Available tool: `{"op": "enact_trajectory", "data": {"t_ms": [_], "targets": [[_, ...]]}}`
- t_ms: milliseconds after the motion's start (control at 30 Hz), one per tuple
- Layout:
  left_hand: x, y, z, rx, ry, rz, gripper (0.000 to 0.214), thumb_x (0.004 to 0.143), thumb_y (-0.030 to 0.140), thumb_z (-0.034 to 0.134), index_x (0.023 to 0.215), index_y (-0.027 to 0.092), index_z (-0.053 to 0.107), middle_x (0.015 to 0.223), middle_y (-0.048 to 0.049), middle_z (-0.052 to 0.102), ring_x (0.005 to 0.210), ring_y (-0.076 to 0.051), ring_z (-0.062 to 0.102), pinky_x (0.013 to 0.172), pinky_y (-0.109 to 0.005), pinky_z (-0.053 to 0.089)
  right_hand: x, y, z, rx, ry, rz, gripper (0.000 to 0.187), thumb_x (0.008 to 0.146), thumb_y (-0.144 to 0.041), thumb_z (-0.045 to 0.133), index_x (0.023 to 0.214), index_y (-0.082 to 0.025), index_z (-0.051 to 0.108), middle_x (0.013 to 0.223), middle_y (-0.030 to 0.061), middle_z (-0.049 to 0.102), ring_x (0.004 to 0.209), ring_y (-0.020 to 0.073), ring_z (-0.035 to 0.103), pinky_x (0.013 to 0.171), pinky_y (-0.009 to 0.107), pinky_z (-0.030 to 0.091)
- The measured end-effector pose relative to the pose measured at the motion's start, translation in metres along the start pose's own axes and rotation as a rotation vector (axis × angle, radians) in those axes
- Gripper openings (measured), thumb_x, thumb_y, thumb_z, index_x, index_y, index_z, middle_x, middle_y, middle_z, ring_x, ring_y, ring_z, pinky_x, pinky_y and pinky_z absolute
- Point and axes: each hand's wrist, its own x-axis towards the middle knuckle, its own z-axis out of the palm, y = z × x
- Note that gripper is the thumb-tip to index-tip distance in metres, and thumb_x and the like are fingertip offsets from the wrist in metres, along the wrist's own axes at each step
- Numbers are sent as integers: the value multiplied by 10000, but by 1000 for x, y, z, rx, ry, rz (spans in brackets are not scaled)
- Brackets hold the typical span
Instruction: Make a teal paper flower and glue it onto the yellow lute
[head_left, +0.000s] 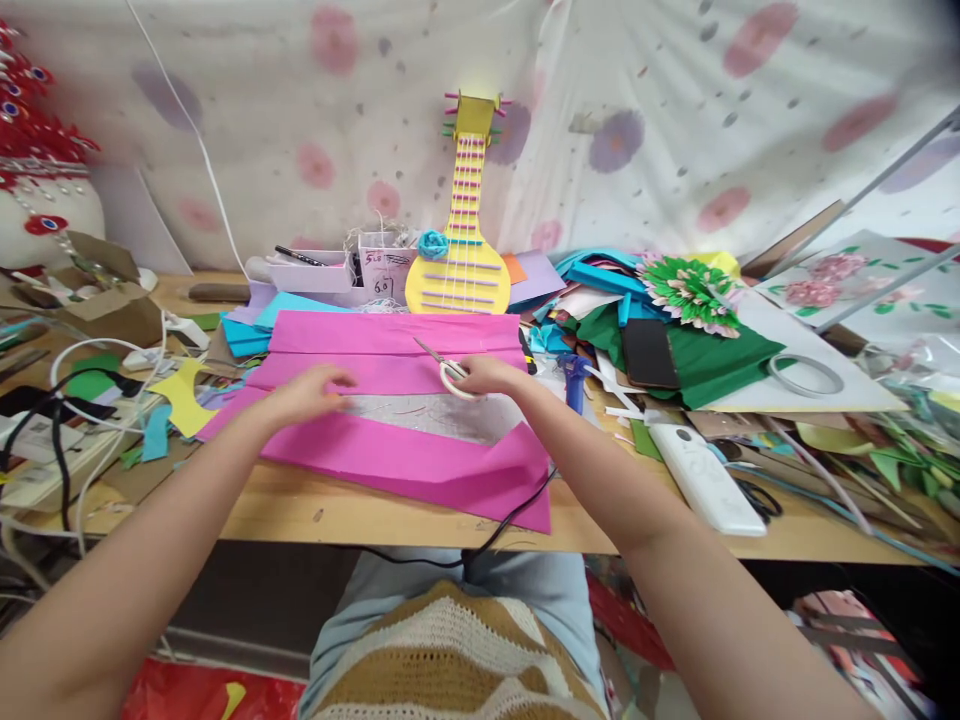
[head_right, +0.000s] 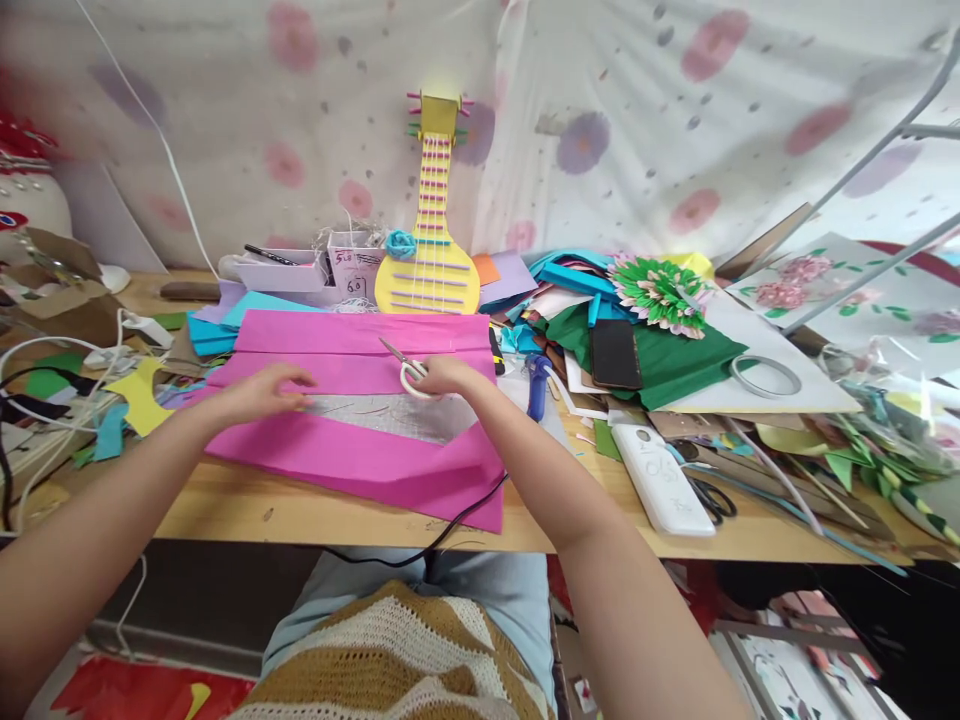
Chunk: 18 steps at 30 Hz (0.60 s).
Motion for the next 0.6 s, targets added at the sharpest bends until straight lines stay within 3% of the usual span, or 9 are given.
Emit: {"op": "enact_trajectory", "data": {"t_ms": [67, 167, 300, 400, 500, 600], "targets": [[8, 8, 14, 98, -200, 92, 382, 605, 416, 619, 920, 201, 628, 1031, -50, 640, 988, -225, 566, 861, -310, 421, -4, 3, 3, -12, -25, 10, 323, 747, -451, 553, 890, -170, 619, 830, 43, 672, 669, 141, 581, 524, 209, 346], [12, 11, 22, 195, -324, 107, 382, 568, 375, 646, 907, 202, 611, 993, -52, 627, 906, -217, 571, 764, -298, 426, -7, 7, 8, -5, -27, 18, 341, 730, -430, 586, 956, -175, 606, 916, 47, 676, 739, 154, 602, 538, 205, 357], [12, 17, 17, 243, -385, 23, 343, 539, 280, 620, 872, 197, 597, 849, -36, 617, 731, -188, 561, 628, -271, 389, -10, 5, 16, -112, 101, 46, 331, 732, -423, 586, 974, -198, 608, 964, 67, 680, 831, 206, 623, 593, 229, 383], [12, 21, 15, 290, -364, 95, 251, 531, 258, 618, 775, 198, 605, 813, -46, 595, 759, -207, 539, 658, -285, 377, -13, 2, 21, -229, 193, 9, 290, 746, -350, 574, 999, -215, 620, 977, 83, 686, 877, 239, 632, 649, 262, 411], [13, 21, 16, 278, -338, 161, 164, 531, 246, 613, 682, 193, 580, 814, -52, 580, 802, -214, 523, 684, -286, 375, -16, 3, 25, -288, 209, -47, 287, 764, -297, 553, 1030, -219, 627, 1013, 89, 684, 906, 245, 635, 691, 275, 427], [12, 24, 15, 207, -404, 93, 186, 543, 225, 575, 726, 197, 573, 778, -27, 593, 715, -184, 522, 618, -265, 357, -17, 6, 25, -303, 204, -67, 319, 772, -266, 553, 1079, -218, 623, 1046, 92, 675, 943, 240, 625, 727, 275, 431]]}}
